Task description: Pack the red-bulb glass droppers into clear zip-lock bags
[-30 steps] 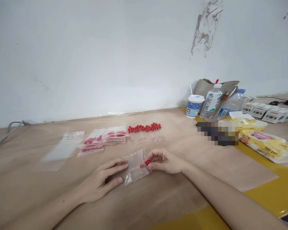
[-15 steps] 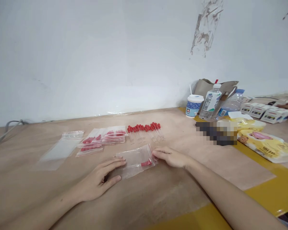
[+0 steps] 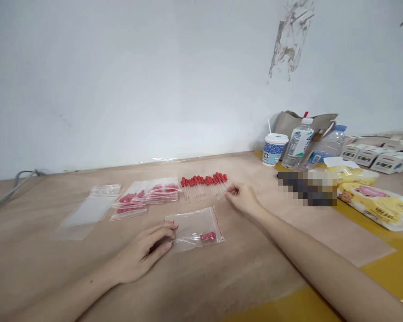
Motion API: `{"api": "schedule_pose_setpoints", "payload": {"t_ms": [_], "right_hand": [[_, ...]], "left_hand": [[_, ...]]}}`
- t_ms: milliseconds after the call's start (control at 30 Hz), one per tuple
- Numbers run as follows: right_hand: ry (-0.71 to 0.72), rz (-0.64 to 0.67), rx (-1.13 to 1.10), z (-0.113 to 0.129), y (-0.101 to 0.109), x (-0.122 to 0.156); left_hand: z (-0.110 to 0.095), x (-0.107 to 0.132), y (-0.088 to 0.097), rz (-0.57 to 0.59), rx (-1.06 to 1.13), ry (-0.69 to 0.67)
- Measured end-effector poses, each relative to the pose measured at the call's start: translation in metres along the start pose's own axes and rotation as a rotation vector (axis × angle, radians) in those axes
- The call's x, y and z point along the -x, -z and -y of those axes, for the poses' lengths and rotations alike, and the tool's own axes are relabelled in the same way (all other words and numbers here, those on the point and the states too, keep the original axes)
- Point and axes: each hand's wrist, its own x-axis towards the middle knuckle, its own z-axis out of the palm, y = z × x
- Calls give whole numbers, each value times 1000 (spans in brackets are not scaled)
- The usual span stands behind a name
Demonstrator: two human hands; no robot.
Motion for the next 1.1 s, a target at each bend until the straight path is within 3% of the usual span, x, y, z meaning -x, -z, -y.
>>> {"api": "schedule_pose_setpoints", "payload": {"t_ms": [100, 267, 467, 633, 767, 900, 1000, 1100], "right_hand": [[-21, -54, 161, 3, -4, -26], [-108, -110, 248, 12, -23, -55], [-258, -102, 285, 15, -36, -68], [-304, -113, 207, 22, -30, -71], [-234, -87, 41, 37, -16, -59], [-154, -56, -213, 50, -3, -25], [-171, -62, -535, 47, 0, 4], [-207, -48, -600, 37, -4, 25]], "left_hand": [[2, 1, -2, 6, -32, 2], [5, 1, -2, 17, -49, 9], [6, 0, -3, -4, -32, -6], [5, 0, -3, -4, -27, -5], [5, 0, -3, -14, -24, -15], [6, 0, -3, 0, -35, -9], [7, 1, -3, 11, -45, 12], [6, 1, -3, 12, -44, 11]]}}
